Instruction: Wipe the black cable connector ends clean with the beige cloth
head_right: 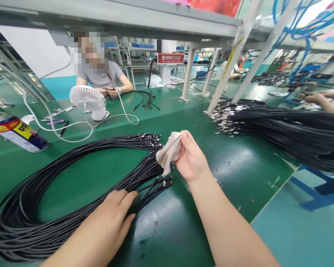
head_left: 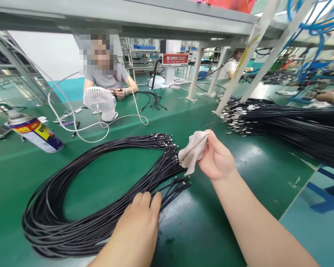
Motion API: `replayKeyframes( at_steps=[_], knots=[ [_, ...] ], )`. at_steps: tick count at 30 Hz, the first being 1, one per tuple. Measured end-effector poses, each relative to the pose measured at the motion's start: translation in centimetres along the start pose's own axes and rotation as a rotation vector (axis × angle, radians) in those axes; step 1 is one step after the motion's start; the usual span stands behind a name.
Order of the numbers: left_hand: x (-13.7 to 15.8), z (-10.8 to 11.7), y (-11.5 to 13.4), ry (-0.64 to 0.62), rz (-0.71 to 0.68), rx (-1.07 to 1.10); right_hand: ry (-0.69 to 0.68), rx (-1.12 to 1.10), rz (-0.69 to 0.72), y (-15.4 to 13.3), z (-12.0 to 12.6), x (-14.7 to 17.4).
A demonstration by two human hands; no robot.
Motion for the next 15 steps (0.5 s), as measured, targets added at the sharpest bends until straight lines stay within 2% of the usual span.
replayKeyframes(
  at_steps=[4, 9, 12, 15],
  knots=[
    [0.8, -1.6, 0.6, -0.088, -0.015, -0.22, -0.007, -0.043, 0.021, 0.0, 0.1, -0.2],
    [0.9, -0.5, 0.2, -0.127, -0.004, -0.32, -0.037, -0.074, 0.029, 0.0, 0.1, -0.3],
    [0.6, 0.6, 0.1, -0.15, 0.109, -0.384, -0.014, -0.108, 0.014, 0.0, 0.1, -0.4],
    [0.5, 0.7, 0.1, -0.273, 0.227, -0.385, 0.002, -0.142, -0.004, 0.0, 0.2, -0.5]
  ],
)
Point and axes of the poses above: each hand's wrist, its own x-axis away from the middle knuckle, its own z-axis out of the back of the hand, y = z × x, the point moved 1 cm from there along -x, towards the middle knuckle, and after that the axes turned 7 degrees about y, right-handed, at the moved point
